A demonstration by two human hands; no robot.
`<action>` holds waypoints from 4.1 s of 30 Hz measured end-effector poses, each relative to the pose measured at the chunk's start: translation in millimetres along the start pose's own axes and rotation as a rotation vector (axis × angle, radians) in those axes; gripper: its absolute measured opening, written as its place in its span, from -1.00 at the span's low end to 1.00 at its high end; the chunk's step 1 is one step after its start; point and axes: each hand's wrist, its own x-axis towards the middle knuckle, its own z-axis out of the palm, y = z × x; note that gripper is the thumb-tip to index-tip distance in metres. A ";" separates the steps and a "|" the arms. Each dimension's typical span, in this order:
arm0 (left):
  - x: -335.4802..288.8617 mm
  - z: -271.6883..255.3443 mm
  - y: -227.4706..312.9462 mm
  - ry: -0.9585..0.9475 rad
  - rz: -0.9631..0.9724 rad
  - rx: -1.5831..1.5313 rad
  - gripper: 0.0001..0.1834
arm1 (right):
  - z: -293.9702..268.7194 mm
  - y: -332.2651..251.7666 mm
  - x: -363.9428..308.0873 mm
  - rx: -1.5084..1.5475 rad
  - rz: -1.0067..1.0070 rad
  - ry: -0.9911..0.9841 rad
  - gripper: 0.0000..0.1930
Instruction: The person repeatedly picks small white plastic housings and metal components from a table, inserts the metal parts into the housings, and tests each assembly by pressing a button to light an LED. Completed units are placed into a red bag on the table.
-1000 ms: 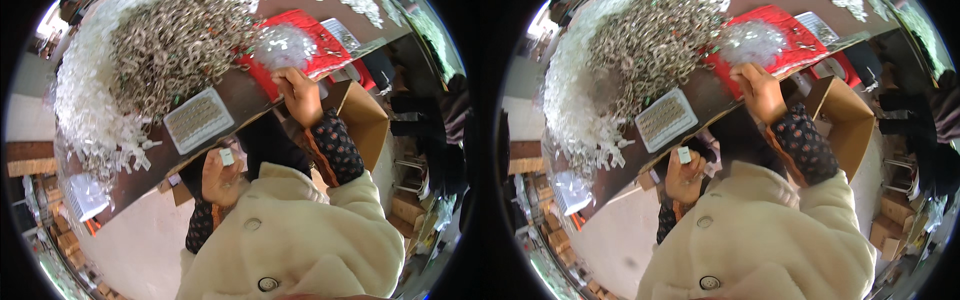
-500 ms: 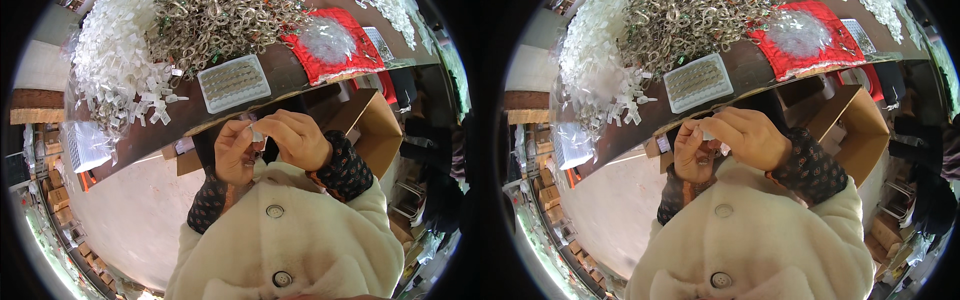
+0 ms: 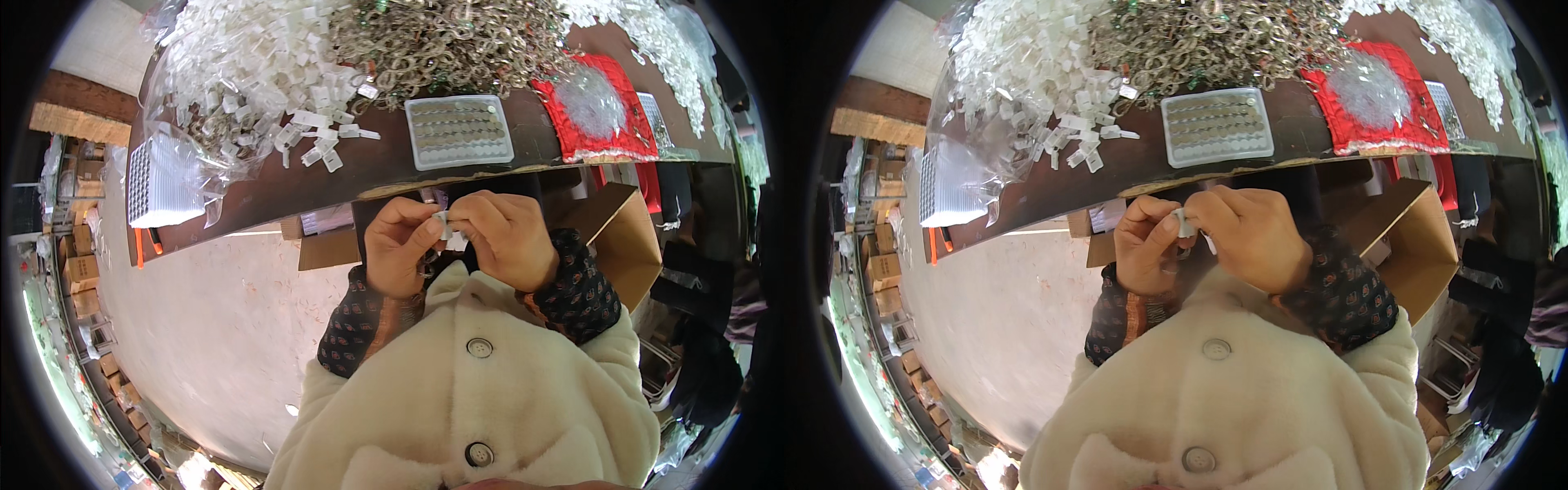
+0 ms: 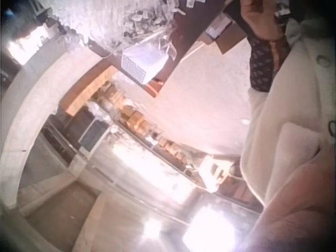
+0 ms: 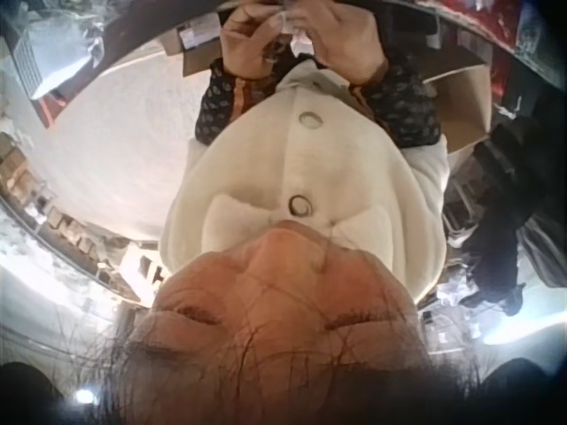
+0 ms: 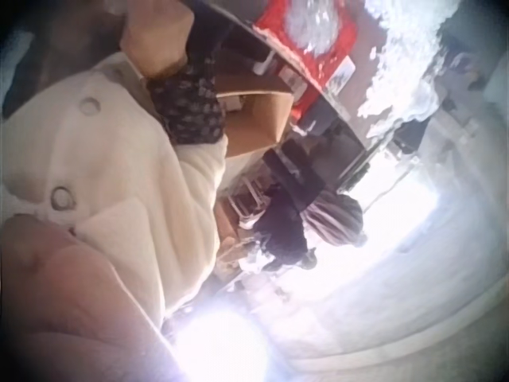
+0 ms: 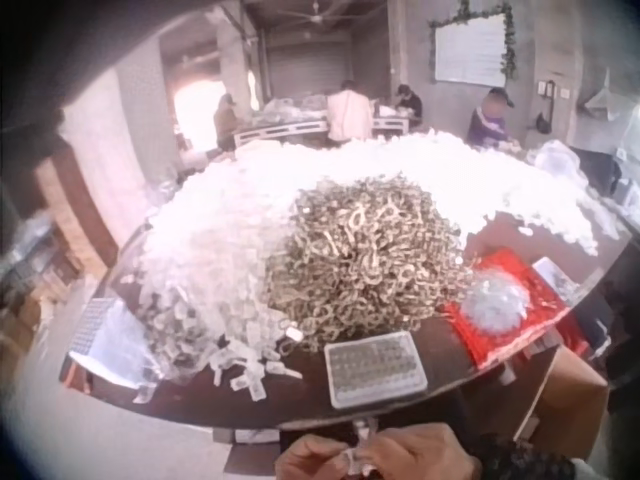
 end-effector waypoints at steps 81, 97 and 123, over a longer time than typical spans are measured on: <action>25.1 1.5 -19.8 -0.142 -0.624 -0.118 -0.71 | -85.3 169.6 19.1 0.516 0.506 0.700 -0.82; 27.3 13.4 -21.0 -0.132 -0.563 -0.100 -0.71 | -111.1 170.0 48.0 0.601 0.287 0.720 -0.82; 24.8 14.6 -29.2 -0.171 -0.513 -0.076 -0.71 | -108.6 181.3 40.0 0.705 0.281 0.789 -0.88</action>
